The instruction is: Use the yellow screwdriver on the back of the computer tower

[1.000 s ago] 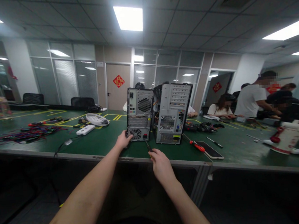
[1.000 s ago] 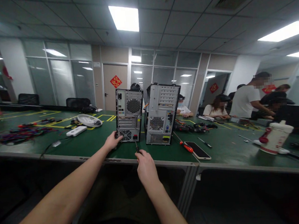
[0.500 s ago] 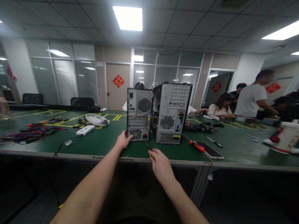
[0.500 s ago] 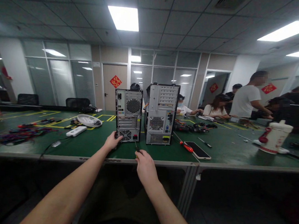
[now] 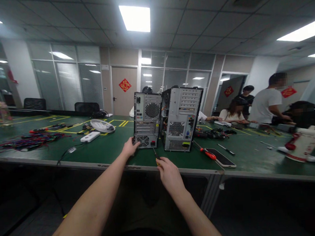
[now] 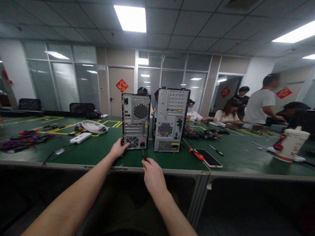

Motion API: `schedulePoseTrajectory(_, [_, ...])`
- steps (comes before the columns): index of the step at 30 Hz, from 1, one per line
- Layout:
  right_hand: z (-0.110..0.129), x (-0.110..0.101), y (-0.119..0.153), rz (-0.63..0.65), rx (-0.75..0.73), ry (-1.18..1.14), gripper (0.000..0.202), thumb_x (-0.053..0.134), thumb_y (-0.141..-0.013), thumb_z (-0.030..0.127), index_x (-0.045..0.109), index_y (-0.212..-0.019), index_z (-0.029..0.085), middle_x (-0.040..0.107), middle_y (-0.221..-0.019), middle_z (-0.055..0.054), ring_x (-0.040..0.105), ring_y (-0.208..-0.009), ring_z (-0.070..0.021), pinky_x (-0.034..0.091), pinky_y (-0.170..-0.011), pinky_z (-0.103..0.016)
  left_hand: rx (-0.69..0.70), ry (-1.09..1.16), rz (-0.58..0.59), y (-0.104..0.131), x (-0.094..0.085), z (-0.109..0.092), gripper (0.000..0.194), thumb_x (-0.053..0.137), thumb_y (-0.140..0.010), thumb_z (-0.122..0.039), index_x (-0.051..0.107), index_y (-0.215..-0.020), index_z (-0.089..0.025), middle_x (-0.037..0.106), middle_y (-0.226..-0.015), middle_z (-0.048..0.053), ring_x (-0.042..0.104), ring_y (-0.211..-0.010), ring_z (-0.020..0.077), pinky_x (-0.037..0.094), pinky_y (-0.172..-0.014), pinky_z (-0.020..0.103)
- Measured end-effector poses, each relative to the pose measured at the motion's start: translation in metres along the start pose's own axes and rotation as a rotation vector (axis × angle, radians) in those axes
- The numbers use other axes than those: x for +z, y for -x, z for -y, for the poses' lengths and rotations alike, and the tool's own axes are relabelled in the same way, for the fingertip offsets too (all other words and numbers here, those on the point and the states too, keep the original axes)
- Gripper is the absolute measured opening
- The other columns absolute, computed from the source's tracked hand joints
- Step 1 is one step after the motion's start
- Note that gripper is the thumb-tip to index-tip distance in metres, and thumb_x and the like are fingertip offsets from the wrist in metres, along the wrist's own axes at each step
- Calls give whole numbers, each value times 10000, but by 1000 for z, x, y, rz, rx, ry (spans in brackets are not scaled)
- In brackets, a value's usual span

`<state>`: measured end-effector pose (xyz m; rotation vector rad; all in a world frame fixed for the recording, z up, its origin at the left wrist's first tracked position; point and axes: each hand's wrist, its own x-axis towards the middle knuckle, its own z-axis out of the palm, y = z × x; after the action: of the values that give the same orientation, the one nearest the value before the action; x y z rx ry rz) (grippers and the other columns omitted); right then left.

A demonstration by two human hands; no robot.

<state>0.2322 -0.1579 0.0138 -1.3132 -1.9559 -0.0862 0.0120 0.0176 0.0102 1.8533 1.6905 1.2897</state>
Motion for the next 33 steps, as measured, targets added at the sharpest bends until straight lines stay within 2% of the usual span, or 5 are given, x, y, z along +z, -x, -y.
schedulePoseTrajectory(33, [2, -3, -1, -4, 5, 24, 352, 519, -888, 94, 688, -1187, 172, 641, -1265, -108, 607, -1157, -223, 454, -1047, -359, -12, 22, -6, -2, 2, 2, 535, 673, -844, -406, 525, -1296, -159, 639, -1278, 154, 613, -1170, 248, 444, -987, 339])
